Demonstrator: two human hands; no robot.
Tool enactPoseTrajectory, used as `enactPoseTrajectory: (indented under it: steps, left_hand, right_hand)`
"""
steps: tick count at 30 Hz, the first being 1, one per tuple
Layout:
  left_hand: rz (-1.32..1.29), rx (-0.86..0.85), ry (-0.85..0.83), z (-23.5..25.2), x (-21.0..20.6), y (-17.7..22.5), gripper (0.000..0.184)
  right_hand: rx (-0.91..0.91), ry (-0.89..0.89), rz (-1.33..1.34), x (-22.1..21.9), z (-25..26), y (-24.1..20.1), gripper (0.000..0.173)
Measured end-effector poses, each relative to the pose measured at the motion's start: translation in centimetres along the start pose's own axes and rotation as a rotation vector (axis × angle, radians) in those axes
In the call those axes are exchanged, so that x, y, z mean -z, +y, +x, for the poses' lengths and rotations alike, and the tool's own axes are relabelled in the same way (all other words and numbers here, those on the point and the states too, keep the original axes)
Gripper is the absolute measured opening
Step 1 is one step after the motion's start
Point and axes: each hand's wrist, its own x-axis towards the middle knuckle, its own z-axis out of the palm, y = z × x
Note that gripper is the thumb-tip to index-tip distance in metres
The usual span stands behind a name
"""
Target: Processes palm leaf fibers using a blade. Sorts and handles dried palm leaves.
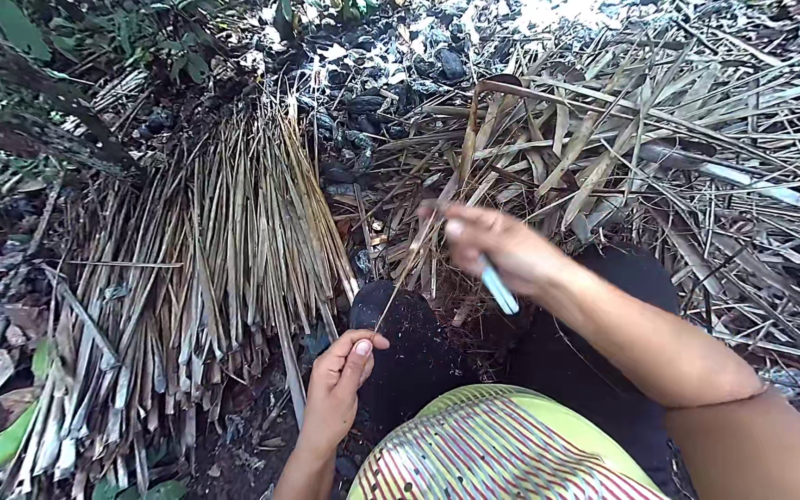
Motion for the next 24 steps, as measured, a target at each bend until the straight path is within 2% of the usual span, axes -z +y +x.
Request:
enactPoseTrajectory:
  steps: [2,3,5,7,8,10,12,14,15,17,20,22,24]
  left_hand:
    - [-0.098,0.069,-0.002,-0.1,0.0,0.1,0.023]
    - [-0.161,0.099,-0.007,0.0,-0.1,0.2,0.022]
    - [-0.283,0.155,-0.033,0.3,-0.4,0.6,0.020]
    - [-0.391,0.195,-0.080,0.5,-0.5,0.9,0.018]
    - [-0.432,0.210,-0.107,0.4,-0.4,0.9,0.017]
    - [-0.491,0.245,-0.142,0.2,0.0,1.0,0.017]
    - [-0.551,0.277,-0.155,0.0,0.2,0.9,0.017]
    - [-0.615,0.303,-0.160,0.0,0.1,0.8,0.017]
    - [-0.643,0.312,-0.158,0.1,0.0,0.9,0.017]
    - [-0.682,0.330,-0.152,0.4,-0.3,1.0,0.017]
    - [-0.766,0.352,-0.171,0.5,-0.5,1.0,0.014]
    - [-0.806,0.379,-0.207,0.4,-0.2,0.8,0.014]
    - [-0.886,0.415,-0.250,0.2,0.1,0.6,0.014]
  right_hand:
    - [0.093,0.086,-0.005,0.8,0.2,-1.0,0.038]
    - [0.061,0.038,-0.031,0.3,-0.2,-0.7,0.045]
    - [-0.101,-0.205,-0.089,-2.0,-1.8,1.4,0.051]
    - [-0.234,-0.393,-0.104,-3.8,-2.4,2.9,0.043]
    - [-0.239,-0.385,-0.100,-3.8,-2.2,2.8,0.038]
    - [-0.138,-0.239,-0.069,-2.4,-1.1,1.3,0.034]
    - [0.008,-0.044,-0.013,-0.6,0.2,-0.6,0.034]
    - [0.088,0.040,0.025,0.1,0.5,-1.3,0.039]
    - [0.062,0.010,0.009,-0.3,0.1,-1.0,0.046]
    - [-0.087,-0.187,-0.056,-2.3,-1.6,1.0,0.055]
    - [-0.284,-0.441,-0.095,-4.8,-2.7,3.3,0.046]
    - [-0.251,-0.374,-0.058,-3.9,-1.9,2.8,0.038]
    - [-0.103,-0.209,-0.021,-1.9,-0.4,1.0,0.034]
